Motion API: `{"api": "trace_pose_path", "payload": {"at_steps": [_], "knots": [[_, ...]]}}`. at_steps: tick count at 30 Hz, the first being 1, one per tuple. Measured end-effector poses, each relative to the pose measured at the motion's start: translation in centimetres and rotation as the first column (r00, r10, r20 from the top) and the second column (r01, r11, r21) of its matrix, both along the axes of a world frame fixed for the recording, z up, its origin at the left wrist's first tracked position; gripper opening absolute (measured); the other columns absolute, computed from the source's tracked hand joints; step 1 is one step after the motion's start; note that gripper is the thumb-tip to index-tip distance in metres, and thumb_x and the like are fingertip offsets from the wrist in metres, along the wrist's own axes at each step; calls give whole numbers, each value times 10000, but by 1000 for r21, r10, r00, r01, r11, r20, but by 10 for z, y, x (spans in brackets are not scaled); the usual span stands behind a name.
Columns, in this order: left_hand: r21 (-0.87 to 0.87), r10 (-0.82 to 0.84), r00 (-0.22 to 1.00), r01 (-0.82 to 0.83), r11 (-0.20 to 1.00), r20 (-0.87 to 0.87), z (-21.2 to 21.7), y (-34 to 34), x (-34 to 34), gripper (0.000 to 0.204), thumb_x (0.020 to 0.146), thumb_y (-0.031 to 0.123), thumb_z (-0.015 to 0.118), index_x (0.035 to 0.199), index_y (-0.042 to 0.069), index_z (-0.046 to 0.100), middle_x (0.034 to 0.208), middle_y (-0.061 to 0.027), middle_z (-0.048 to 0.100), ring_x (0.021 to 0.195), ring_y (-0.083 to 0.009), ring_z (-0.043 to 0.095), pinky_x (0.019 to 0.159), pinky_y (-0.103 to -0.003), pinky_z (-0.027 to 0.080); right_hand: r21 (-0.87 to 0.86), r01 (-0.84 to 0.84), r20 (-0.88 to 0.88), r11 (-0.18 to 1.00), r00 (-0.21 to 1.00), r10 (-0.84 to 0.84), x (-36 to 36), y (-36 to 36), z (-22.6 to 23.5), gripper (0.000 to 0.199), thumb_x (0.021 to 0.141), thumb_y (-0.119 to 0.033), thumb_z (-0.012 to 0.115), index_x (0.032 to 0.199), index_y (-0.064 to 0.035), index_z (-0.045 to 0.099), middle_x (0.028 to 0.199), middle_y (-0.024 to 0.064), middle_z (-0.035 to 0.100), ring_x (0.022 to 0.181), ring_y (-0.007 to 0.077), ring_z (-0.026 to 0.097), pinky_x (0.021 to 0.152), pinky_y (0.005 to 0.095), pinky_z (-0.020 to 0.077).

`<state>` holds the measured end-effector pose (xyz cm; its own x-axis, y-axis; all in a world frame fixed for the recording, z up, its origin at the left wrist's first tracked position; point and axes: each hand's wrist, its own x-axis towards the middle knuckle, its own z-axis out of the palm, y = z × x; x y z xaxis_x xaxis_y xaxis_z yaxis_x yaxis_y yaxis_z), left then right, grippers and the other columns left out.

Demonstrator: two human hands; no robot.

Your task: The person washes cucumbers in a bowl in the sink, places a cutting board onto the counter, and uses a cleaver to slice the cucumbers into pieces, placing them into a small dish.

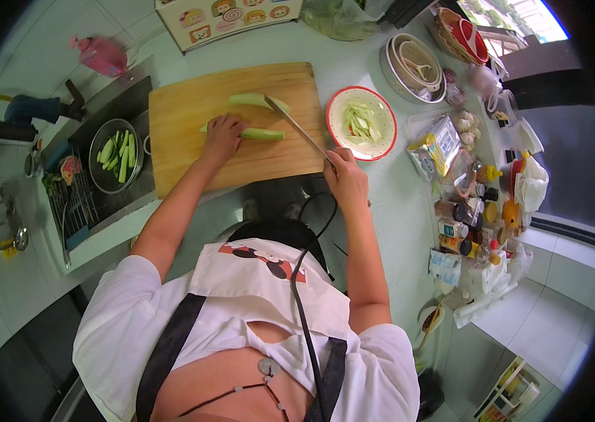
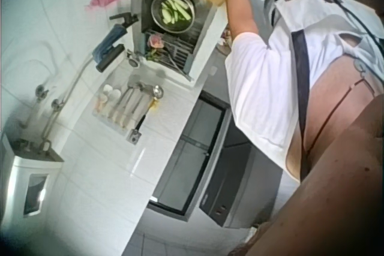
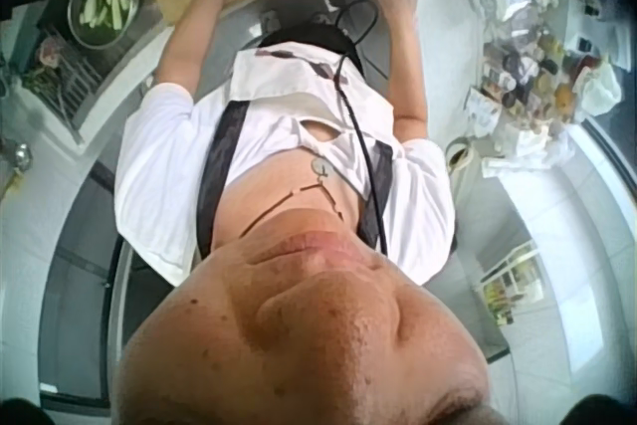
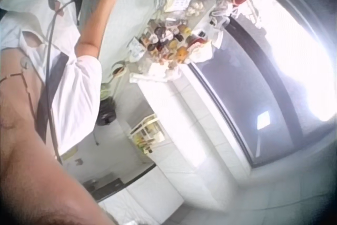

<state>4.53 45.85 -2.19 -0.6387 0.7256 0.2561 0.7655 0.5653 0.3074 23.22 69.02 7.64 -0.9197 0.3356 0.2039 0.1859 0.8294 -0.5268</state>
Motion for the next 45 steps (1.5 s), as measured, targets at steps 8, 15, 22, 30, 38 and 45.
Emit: {"api": "trace_pose_path", "payload": {"at_steps": [8, 15, 22, 30, 38, 45], "knots": [[217, -31, 996, 48, 975, -78, -7, -8, 17, 336, 665, 122, 632, 999, 98, 603, 1038, -53, 547, 990, -264, 487, 824, -425, 383, 74, -115, 210, 991, 973, 97, -34, -31, -7, 187, 825, -234, 542, 955, -124, 621, 830, 71, 620, 686, 290, 602, 594, 387, 478], [268, 5, 976, 55, 962, -219, -22, 11, 32, 275, 660, 136, 611, 932, 125, 646, 964, -19, 583, 966, -230, 500, 786, -387, 402, 181, -288, 300, 940, 927, 226, -44, -28, 2, 203, 827, -237, 529, 979, -131, 610, 810, 70, 623, 677, 273, 609, 599, 376, 487], [314, 42, 982, 18, 949, -183, -20, 14, 35, 263, 656, 110, 609, 916, 126, 645, 944, -6, 588, 888, -223, 520, 761, -372, 405, 129, -393, 376, 910, 869, 322, -58, -11, 3, 208, 835, -198, 521, 1011, -119, 600, 845, 90, 617, 701, 310, 591, 618, 411, 469], [327, 5, 995, 27, 945, -97, -18, 13, 36, 197, 667, 65, 604, 859, 99, 632, 903, -34, 579, 851, -242, 514, 721, -372, 419, 80, -398, 356, 914, 868, 347, -86, -20, -39, 182, 828, -240, 515, 917, -105, 600, 780, 116, 629, 693, 311, 611, 614, 426, 481], [354, -50, 997, 70, 933, -65, -14, 9, 39, 170, 674, 44, 612, 843, 66, 621, 894, -75, 562, 847, -271, 507, 722, -367, 427, 18, -403, 373, 915, 852, 368, -91, -15, -21, 199, 821, -247, 521, 893, -85, 611, 751, 146, 624, 684, 338, 600, 623, 441, 478], [365, -66, 996, 82, 928, -56, -13, 8, 38, 161, 672, 46, 608, 831, 71, 618, 897, -75, 563, 853, -273, 507, 735, -368, 425, -57, -388, 456, 920, 810, 369, -93, -16, -1, 210, 819, -260, 532, 881, -78, 618, 744, 173, 616, 704, 349, 599, 632, 446, 475]]}}
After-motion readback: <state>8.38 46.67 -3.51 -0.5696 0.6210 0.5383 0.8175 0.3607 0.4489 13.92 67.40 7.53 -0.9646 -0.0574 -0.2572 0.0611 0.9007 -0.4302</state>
